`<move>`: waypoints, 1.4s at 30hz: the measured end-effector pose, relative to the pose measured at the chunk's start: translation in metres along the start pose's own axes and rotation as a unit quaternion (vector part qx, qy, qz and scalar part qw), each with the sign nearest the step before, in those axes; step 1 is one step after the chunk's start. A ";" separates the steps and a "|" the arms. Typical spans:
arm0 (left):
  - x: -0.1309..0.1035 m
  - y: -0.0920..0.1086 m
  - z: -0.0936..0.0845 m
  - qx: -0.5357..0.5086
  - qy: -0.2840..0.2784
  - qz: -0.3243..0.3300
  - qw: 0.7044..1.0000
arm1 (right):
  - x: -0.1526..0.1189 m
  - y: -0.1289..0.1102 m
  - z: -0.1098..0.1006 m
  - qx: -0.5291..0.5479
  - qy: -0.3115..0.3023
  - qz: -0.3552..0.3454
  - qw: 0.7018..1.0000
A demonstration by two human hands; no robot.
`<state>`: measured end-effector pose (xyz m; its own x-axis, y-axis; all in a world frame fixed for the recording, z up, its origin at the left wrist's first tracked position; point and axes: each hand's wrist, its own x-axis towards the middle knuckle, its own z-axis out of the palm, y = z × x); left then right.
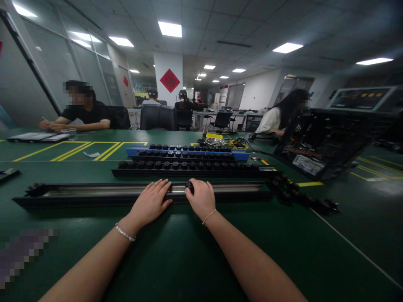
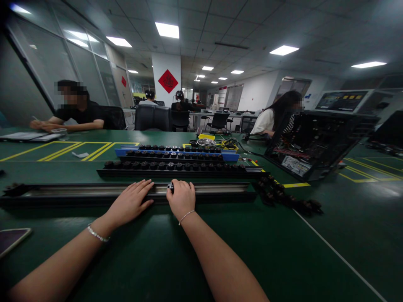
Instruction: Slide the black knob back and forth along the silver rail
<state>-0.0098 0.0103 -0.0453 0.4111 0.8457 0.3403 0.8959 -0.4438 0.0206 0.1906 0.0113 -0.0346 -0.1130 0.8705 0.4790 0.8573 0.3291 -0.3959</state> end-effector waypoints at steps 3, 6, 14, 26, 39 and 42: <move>0.000 0.000 0.000 0.008 0.001 0.004 1.000 | 0.000 0.002 -0.001 -0.004 0.005 0.002 1.000; 0.000 0.000 0.001 0.017 0.006 0.010 1.000 | -0.001 0.004 -0.002 -0.007 0.006 0.009 1.000; 0.000 -0.001 0.004 0.040 0.023 0.015 0.999 | -0.001 0.008 -0.007 -0.023 0.010 0.023 0.999; 0.000 -0.002 0.004 0.046 0.021 0.018 0.999 | 0.001 0.015 -0.018 -0.049 -0.011 0.046 0.998; 0.000 -0.002 0.003 0.051 0.025 0.022 0.998 | 0.001 0.023 -0.022 -0.059 -0.004 0.065 0.996; 0.000 -0.002 0.003 0.045 0.025 0.022 0.998 | 0.000 0.025 -0.023 -0.058 0.000 0.074 0.996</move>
<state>-0.0113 0.0120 -0.0486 0.4434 0.8088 0.3863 0.8897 -0.4496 -0.0798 0.2233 0.0112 -0.0261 0.0196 0.9065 0.4218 0.9171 0.1517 -0.3687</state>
